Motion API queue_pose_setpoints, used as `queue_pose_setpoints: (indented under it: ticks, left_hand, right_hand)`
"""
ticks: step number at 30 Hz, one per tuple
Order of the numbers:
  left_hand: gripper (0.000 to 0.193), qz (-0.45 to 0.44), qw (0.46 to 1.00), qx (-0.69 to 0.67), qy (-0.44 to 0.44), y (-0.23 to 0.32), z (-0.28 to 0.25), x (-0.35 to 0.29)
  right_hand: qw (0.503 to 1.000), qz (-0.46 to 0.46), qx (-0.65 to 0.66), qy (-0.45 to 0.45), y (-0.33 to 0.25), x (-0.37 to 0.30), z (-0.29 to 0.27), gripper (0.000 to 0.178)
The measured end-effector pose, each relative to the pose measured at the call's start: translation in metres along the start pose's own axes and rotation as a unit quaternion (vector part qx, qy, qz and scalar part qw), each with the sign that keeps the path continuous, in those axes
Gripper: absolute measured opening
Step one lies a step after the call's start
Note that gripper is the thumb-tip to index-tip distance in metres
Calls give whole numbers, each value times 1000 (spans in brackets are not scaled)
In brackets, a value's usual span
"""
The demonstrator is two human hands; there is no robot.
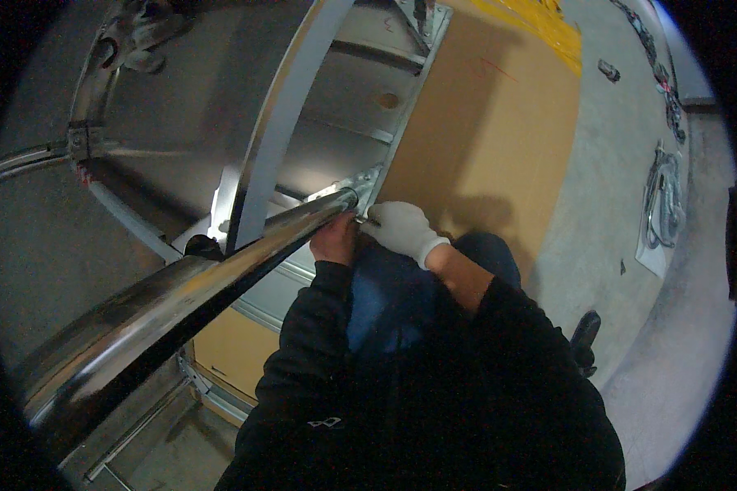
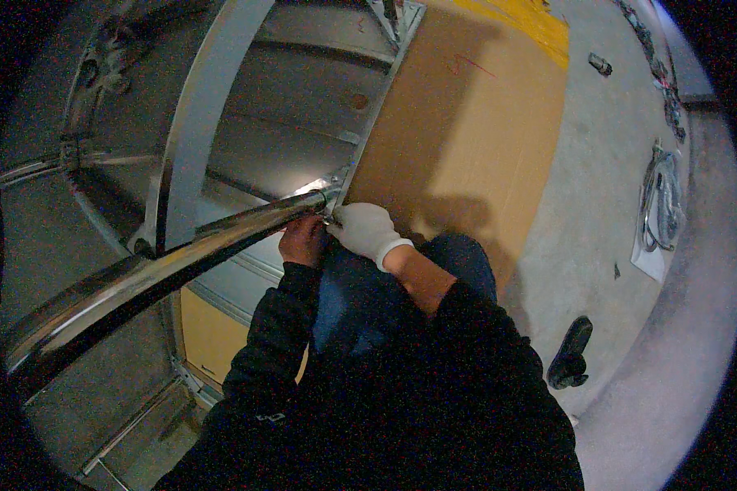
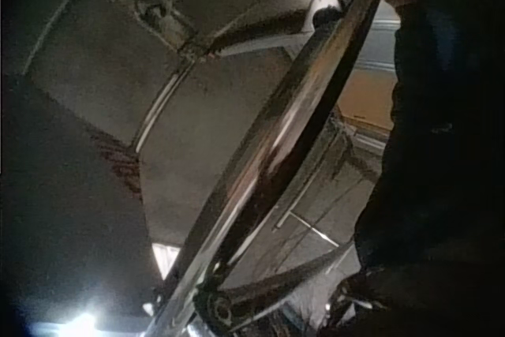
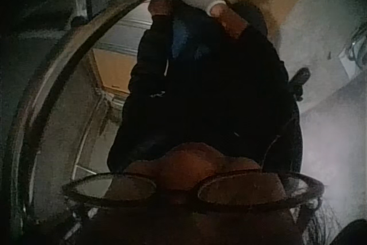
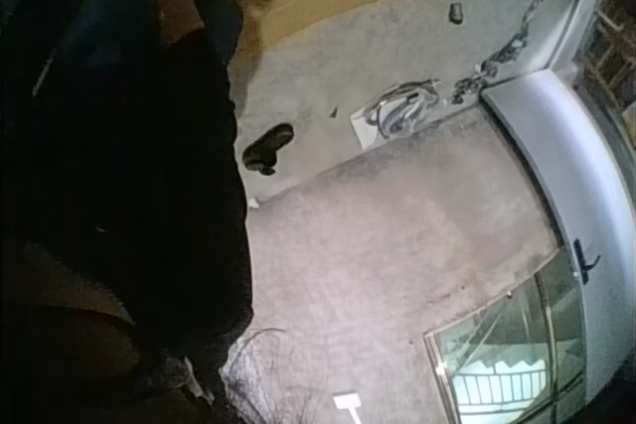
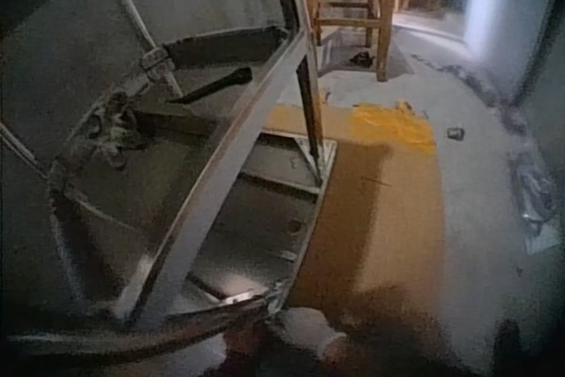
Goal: The person sits on the floor and uses a wrench to tighten bolts on a large metal frame. They repeatedly adjust the tool and reposition their hands to secure fasteners along the frame's edge.
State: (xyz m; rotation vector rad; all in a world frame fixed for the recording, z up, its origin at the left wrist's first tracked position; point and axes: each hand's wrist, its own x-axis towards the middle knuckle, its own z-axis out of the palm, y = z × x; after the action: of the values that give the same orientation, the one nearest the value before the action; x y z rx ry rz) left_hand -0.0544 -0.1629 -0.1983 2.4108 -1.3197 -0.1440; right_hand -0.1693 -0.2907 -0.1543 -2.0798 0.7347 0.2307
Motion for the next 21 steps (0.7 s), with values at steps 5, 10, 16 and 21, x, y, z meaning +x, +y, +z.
queue_pose_setpoints:
  ticks: [5,10,16,21]
  left_hand:
    - [14,-19,999,32,0,12,-1,1]
    - [13,-16,1000,13,7,-2,7,-2]
    - [15,24,1000,-8,14,1,0,0]
    - [19,17,999,-39,-21,1,-4,-1]
  right_hand:
    - [1000,9,-16,25,1,1,7,31]
    - [1000,6,-9,-1,-5,1,2,30]
    - [999,27,-13,-22,-6,4,6,28]
    - [999,29,-13,-30,-11,2,0,31]
